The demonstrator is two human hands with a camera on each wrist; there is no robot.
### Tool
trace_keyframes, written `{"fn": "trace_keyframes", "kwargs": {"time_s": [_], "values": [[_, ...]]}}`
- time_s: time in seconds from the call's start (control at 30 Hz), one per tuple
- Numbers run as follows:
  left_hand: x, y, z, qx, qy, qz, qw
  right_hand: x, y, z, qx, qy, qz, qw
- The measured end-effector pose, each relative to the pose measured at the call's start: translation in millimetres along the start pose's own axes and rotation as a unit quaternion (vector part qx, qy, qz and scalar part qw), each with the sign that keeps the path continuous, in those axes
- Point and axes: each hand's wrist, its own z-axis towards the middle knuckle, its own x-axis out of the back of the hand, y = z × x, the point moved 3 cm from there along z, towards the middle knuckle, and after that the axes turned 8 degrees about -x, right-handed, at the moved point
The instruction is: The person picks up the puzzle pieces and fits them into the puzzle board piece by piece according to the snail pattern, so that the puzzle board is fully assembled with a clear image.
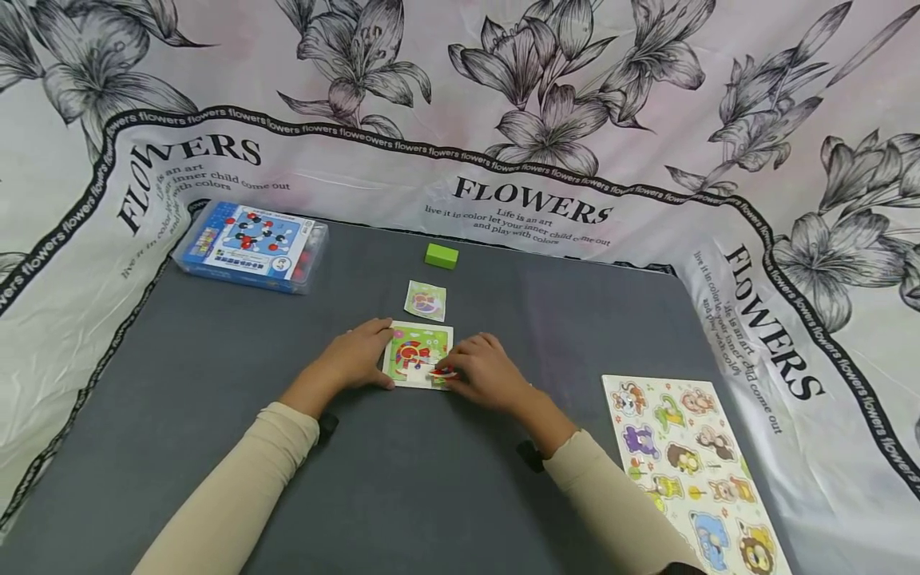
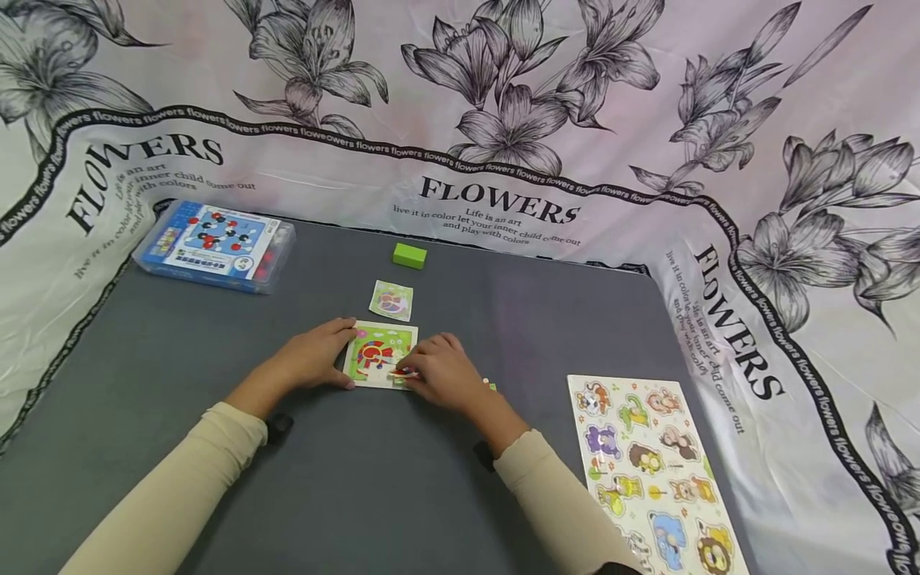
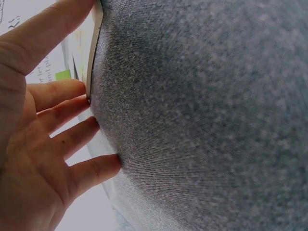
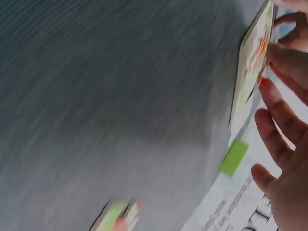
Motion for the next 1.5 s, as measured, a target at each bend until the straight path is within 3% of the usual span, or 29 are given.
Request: {"fn": "trace_keyframes", "kwargs": {"time_s": [0.33, 0.87, 1.03, 1.23, 1.5], "values": [[0.4, 3.7, 4.1, -0.009, 0.005, 0.003, 0.9999, -11.7, -19.3, 19.7, 0.002, 0.025, -0.05, 0.9984], [0.4, 2.5, 4.8, -0.005, 0.0, 0.006, 1.0, -17.7, -28.2, 20.6, 0.004, 0.043, -0.094, 0.9946], [0.3, 3.4, 4.3, -0.003, -0.002, 0.005, 1.0, -18.2, -26.5, 17.9, -0.007, 0.034, -0.087, 0.9956], [-1.6, 2.7, 3.0, -0.002, -0.002, 0.001, 1.0, -5.4, -8.4, 8.7, -0.046, 0.026, -0.037, 0.9979], [-1.2, -1.0, 0.4, 0.007, -0.004, -0.009, 0.9999, 12.9, 34.3, -17.7, -0.091, -0.002, -0.033, 0.9953]]}}
